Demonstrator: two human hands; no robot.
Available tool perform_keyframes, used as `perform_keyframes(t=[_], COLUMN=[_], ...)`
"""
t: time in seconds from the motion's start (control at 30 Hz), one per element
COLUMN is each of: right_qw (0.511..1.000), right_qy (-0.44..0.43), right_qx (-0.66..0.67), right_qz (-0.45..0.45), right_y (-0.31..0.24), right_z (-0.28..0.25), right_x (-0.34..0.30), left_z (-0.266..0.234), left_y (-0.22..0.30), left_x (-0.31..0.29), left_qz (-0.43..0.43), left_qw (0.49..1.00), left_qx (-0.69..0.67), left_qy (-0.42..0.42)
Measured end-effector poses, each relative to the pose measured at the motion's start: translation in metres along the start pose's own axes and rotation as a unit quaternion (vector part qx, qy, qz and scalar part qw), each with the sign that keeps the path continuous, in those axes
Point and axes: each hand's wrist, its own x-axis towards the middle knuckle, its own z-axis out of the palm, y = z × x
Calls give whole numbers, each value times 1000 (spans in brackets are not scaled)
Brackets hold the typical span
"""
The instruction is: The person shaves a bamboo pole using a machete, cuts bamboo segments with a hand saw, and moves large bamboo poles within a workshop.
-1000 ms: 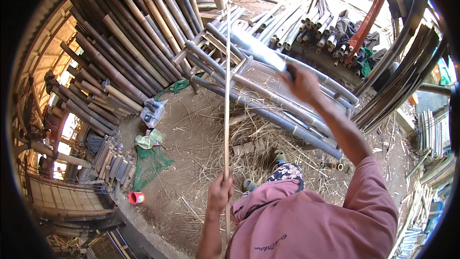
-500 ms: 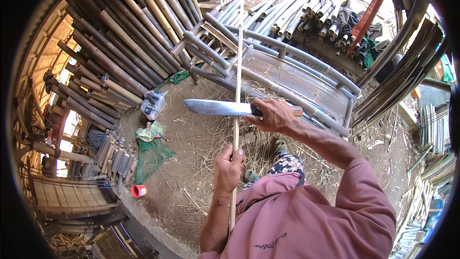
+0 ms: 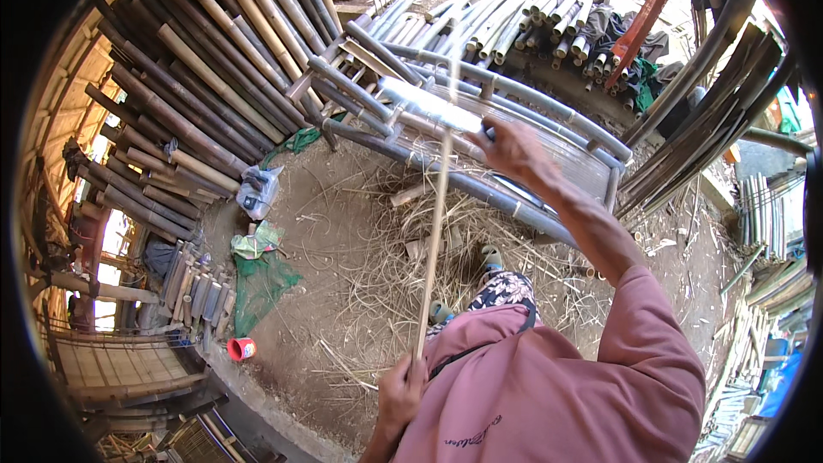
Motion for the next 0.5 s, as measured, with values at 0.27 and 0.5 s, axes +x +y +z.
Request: perform_keyframes(t=[0.27,0.5], right_qw=[963,982], right_qy=[-46,169], right_qx=[-85,-88], right_qz=[-254,3], right_y=[-13,39], right_z=[20,-48], right_x=[-36,24], left_z=[-8,-17], left_y=[-2,-21], left_x=[4,-29], left_qz=[18,19], left_qw=[999,997], left_qx=[-22,-47], left_qy=[39,55])
